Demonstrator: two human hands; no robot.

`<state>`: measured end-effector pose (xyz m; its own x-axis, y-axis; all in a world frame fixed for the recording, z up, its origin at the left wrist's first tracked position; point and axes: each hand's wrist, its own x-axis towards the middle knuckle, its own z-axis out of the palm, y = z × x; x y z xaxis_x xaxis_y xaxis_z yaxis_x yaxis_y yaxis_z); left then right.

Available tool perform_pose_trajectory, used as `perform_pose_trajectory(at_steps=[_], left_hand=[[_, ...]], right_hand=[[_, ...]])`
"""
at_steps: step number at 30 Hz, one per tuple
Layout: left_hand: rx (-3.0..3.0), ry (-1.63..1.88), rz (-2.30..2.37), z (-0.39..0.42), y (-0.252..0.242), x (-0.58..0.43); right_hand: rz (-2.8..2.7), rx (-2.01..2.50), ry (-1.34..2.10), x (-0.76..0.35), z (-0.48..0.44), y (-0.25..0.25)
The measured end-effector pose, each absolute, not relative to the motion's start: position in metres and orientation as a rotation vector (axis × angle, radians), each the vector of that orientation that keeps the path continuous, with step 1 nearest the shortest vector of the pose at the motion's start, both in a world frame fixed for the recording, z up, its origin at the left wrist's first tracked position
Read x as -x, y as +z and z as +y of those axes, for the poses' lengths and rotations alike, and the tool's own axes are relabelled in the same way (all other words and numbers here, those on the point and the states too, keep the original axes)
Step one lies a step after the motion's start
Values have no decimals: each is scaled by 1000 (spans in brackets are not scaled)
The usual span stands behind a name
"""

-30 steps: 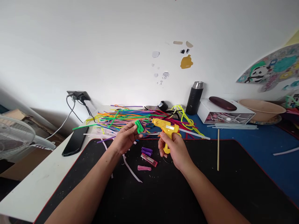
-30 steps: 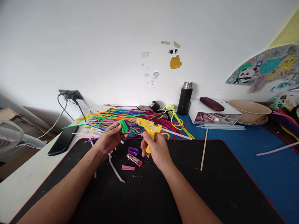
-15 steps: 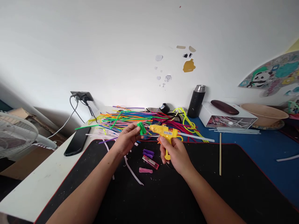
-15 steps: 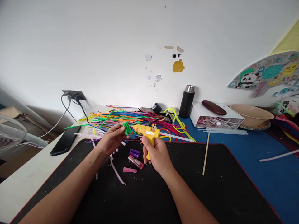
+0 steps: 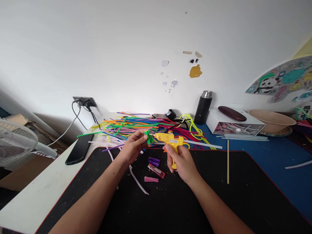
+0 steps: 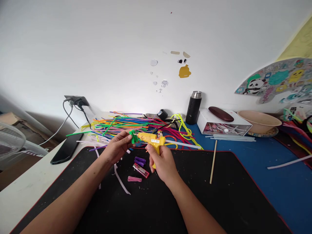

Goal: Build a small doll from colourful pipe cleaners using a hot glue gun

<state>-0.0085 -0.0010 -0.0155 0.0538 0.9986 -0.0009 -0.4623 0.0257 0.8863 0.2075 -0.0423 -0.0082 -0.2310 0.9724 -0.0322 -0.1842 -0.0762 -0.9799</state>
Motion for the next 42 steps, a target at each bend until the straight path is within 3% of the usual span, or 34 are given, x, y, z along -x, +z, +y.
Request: perform_pose_trajectory(at_steps=[16,42], left_hand=[[-896,1344,841,-5,-11,2],[-904,1328,846,-5,-14,2]], right_hand=[[-1315,1163,1272,-204,-49,-4],[-1309,1232,1228,-204,-50,1]])
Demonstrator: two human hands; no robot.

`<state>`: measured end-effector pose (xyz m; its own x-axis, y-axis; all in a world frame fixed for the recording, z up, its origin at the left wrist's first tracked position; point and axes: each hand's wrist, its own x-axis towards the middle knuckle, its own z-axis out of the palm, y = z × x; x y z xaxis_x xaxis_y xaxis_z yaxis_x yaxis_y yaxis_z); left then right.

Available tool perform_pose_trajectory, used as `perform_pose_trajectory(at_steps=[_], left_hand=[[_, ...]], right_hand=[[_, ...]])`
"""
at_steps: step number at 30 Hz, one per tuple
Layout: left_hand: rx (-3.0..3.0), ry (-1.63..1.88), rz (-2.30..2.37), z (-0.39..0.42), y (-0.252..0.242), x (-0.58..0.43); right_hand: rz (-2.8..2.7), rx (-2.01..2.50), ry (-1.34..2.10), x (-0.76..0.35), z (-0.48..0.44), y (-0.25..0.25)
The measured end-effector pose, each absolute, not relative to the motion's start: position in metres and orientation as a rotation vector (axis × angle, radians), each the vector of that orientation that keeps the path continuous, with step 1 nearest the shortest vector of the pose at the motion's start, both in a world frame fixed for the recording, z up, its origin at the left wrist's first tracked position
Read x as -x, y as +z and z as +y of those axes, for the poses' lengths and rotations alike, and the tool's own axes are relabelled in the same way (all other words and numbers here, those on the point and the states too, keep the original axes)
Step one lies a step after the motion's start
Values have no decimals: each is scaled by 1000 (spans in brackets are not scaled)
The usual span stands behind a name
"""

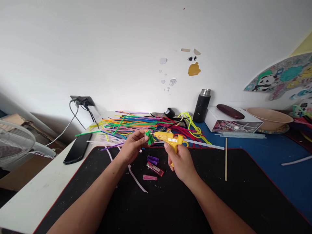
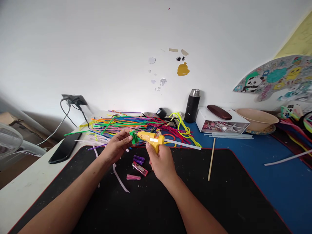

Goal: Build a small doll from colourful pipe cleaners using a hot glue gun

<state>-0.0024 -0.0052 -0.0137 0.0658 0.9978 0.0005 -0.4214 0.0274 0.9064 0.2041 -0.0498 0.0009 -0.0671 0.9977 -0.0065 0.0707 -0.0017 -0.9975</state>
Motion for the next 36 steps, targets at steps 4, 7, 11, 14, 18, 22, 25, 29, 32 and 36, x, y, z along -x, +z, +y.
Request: perform_pose_trajectory(at_steps=[4,7,11,14,18,22,25,29,32,36], left_hand=[[-910,1333,847,-4,-17,4],[-912,1329,835,-3,-18,5],[-906,1331,833,-3,-19,5],[-902,1343,829,-2,-18,5],[-911,1349,820,-2,-17,4],[-891,1367,813,-2,-17,4],[-886,1372,825,-2,-17,5],[-894,1364,818,-2,-17,5],[-884,1367,811,-1,-18,6],[-863,1382,832,0,-20,7]], right_hand=[[-1301,1261,1215,-205,-49,1],[-1313,1286,1201,-205,-49,0],[-1339,1286,1187,-206,-49,1],[-1362,1281,1182,-205,-49,0],[-1400,1289,1154,-206,-50,-2],[-1421,1299,1142,-206,-50,-5],[-1437,1302,1144,-206,-50,-5],[-1436,1307,1135,-206,-50,-7],[-1419,1319,1132,-207,-49,-8],[-1408,1350,1128,-208,-47,-8]])
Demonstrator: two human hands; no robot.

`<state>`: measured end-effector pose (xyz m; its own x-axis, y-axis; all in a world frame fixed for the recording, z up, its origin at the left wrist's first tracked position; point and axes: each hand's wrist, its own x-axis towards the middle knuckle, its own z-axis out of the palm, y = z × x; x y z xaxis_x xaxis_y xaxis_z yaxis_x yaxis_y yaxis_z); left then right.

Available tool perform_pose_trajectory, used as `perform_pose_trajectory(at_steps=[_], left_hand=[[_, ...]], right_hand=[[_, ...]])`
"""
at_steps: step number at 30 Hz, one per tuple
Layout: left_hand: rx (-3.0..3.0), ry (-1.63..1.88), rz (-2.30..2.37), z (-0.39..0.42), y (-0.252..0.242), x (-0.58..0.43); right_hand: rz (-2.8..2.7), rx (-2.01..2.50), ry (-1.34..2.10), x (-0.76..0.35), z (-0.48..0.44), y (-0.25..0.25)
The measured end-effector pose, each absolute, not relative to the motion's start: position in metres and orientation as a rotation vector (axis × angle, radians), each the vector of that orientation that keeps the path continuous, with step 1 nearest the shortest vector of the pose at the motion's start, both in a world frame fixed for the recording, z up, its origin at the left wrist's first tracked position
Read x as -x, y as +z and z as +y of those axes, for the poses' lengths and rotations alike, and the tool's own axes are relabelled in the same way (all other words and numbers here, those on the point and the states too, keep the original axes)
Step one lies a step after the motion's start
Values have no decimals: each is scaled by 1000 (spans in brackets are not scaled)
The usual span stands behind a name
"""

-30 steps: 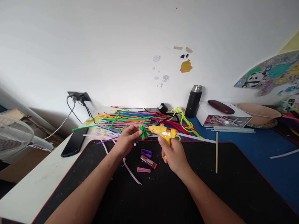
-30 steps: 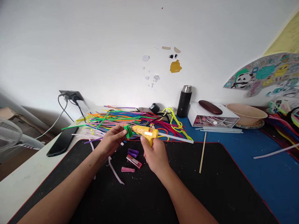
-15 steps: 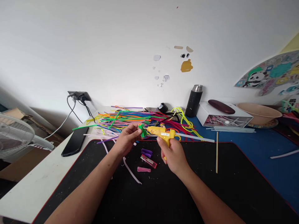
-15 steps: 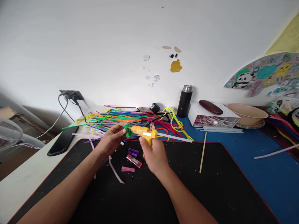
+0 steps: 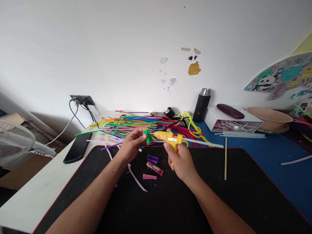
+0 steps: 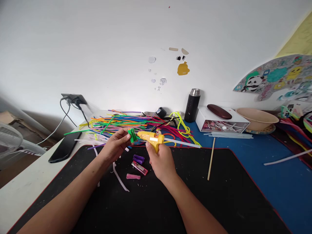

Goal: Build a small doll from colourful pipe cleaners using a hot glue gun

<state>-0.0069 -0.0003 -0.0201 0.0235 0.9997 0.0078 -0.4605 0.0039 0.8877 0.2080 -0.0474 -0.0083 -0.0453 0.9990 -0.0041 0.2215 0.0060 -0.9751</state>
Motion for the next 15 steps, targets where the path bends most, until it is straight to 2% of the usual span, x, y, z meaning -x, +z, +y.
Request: perform_pose_trajectory(at_steps=[15], left_hand=[[-876,1380,810,-1,-17,7]], right_hand=[[-1401,1332,1155,-207,-49,-7]])
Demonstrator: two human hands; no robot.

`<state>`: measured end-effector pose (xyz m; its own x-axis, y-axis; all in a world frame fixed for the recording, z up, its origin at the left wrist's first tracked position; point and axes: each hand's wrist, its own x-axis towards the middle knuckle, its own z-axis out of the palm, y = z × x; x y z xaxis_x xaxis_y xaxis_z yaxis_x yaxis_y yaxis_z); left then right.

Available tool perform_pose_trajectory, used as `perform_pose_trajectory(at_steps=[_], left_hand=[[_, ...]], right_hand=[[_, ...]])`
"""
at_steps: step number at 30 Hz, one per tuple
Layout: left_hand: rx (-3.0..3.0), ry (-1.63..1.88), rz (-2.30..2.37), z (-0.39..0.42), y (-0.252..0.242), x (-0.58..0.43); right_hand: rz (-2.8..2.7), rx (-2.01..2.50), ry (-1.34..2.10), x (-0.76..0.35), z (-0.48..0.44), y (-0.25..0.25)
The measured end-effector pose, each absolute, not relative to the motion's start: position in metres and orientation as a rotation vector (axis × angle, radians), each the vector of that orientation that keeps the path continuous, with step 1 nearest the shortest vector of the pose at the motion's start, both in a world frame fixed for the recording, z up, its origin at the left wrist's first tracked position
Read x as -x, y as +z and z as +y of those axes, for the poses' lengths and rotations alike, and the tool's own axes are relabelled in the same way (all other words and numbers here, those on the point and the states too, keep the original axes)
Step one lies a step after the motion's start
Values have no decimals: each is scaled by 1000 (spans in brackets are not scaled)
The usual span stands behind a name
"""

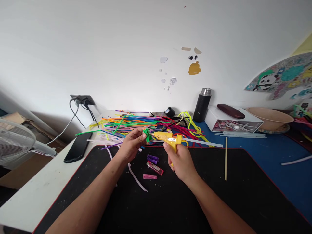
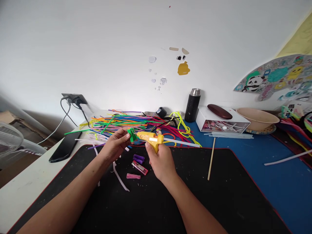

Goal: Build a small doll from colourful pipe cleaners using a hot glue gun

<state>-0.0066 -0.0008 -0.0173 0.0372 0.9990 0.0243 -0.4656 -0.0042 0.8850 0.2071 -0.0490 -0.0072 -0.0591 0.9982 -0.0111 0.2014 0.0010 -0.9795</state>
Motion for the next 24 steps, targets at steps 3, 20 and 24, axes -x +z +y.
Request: perform_pose_trajectory(at_steps=[3,20,24], left_hand=[[-877,1395,795,-1,-16,6],[-877,1402,771,-1,-15,6],[-870,1403,775,-1,-15,6]], right_hand=[[-1423,1319,1146,-207,-50,-7],[-1443,1329,1120,-208,-50,-6],[-1431,1340,1126,-209,-49,-8]])
